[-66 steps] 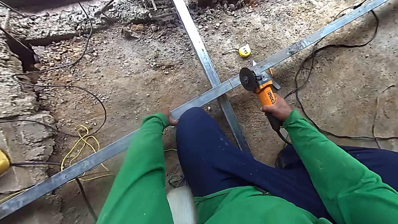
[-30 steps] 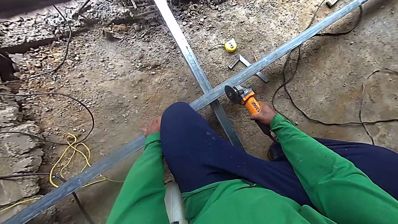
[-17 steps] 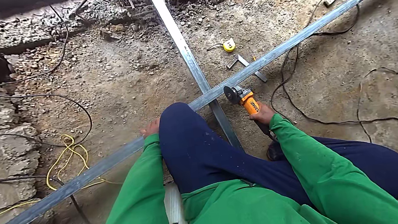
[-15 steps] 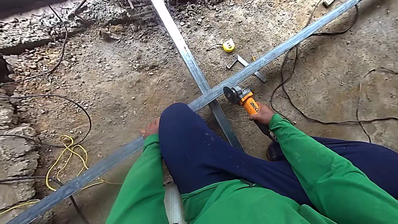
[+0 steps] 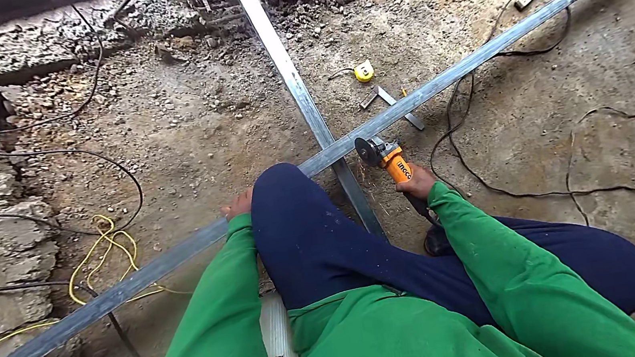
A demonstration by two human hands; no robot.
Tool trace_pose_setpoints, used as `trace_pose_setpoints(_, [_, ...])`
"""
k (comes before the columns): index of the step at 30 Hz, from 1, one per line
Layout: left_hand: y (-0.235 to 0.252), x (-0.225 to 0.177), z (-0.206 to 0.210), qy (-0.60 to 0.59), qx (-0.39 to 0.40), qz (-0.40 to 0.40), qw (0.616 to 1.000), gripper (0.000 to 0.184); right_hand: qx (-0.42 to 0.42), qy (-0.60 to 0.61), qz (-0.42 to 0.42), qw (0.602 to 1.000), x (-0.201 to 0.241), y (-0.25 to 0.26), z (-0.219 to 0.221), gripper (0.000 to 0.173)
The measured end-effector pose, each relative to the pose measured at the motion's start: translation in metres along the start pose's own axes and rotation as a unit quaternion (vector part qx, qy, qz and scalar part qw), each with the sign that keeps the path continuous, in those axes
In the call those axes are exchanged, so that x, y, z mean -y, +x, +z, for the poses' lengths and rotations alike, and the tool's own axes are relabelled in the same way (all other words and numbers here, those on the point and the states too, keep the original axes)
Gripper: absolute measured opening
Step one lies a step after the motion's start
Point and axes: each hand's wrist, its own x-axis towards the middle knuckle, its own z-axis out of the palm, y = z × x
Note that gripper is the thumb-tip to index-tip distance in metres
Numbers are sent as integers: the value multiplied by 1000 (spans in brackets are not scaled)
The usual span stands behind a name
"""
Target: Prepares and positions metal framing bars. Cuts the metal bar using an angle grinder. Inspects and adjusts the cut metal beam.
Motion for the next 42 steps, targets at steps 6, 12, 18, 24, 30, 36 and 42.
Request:
trace_pose_setpoints(6, [2,1,1,9,2,-2,1000,45,6,15,-1,1000,3,-3,0,77])
trace_pose_setpoints(12, [-3,-1,-3,11,1,1,1000,45,-1,2,-2,1000,1,1,-1,79])
trace_pose_setpoints(18, [-4,-2,-5,16,8,-3,1000,45,-3,22,-2,1000,7,-2,1,78])
trace_pose_setpoints(24, [-6,-3,-7,8,12,3,1000,45,-14,19,4,1000,11,1,2,79])
trace_pose_setpoints(30, [-5,-2,-5,2,11,5,1000,45,-24,12,-8,1000,4,10,4,81])
trace_pose_setpoints(36, [-7,-3,-8,7,9,6,1000,43,-18,23,-9,1000,8,7,4,81])
trace_pose_setpoints(42, [-10,-6,-11,-1,8,1,1000,43,-23,7,-9,1000,0,18,6,84])
